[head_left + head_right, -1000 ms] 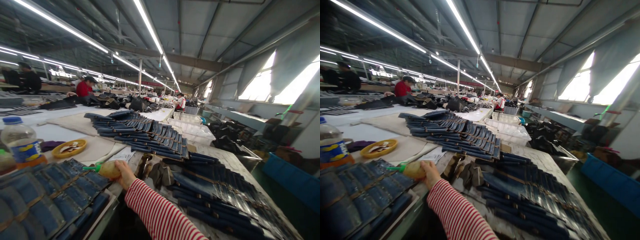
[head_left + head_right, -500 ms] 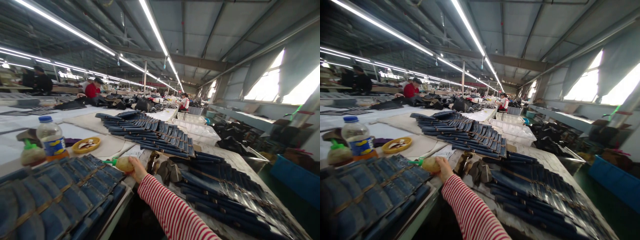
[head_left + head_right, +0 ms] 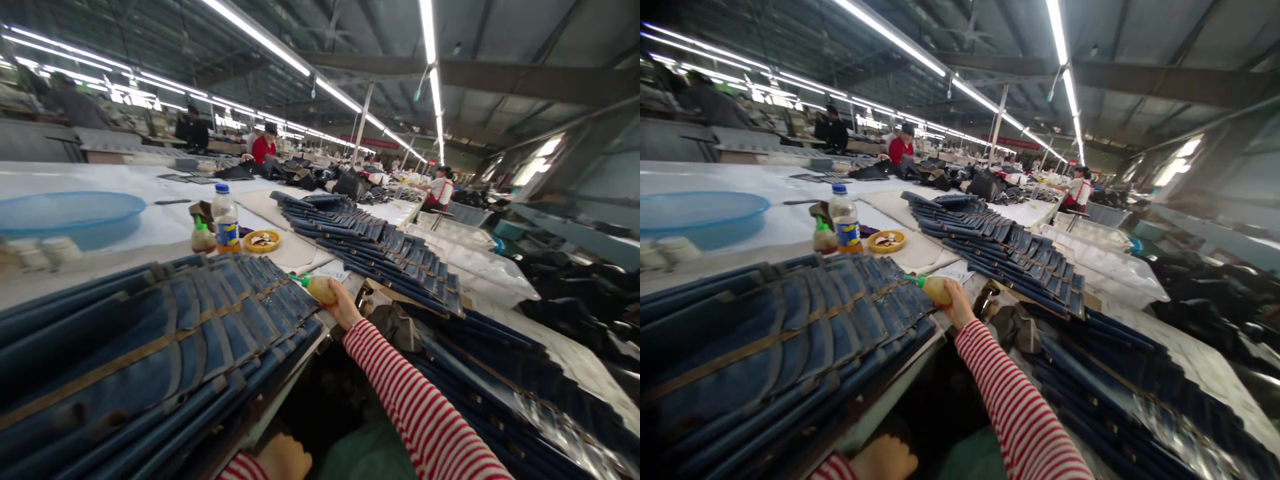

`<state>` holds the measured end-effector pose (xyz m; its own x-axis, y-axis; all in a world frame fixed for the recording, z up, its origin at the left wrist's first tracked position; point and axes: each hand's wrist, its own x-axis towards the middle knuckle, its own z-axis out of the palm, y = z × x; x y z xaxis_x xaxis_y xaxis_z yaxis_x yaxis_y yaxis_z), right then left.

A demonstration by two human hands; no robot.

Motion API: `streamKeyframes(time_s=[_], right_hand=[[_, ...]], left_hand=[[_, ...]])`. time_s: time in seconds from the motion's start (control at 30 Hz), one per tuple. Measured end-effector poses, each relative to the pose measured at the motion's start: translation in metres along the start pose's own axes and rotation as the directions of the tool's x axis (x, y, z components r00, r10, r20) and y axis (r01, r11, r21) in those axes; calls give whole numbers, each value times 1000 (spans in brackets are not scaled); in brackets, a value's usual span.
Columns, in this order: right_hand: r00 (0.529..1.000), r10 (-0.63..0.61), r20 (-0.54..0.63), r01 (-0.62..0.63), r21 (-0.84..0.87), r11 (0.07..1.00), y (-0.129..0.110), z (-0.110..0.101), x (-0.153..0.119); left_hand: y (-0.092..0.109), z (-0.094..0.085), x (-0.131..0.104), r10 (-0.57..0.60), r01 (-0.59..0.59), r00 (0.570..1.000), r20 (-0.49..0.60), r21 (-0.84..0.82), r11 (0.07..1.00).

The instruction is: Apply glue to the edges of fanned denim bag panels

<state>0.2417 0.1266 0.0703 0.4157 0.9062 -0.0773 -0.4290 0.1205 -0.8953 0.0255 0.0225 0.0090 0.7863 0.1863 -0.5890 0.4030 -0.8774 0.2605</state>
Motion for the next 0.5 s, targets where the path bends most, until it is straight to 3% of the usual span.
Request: streamKeyframes(time_s=[0.13, 0.27, 0.5], right_hand=[[998, 29, 48, -22, -148, 989, -7, 3, -7], [980, 72, 185, -11, -314, 949, -23, 12, -16], [908, -145, 392, 366, -576, 731, -51, 32, -18]], left_hand=[[4, -4, -7, 22, -21, 999, -48, 28, 999], [4, -4, -9, 24, -24, 999, -47, -2, 1000], [4, 5, 2, 3, -13, 994, -114, -83, 996]])
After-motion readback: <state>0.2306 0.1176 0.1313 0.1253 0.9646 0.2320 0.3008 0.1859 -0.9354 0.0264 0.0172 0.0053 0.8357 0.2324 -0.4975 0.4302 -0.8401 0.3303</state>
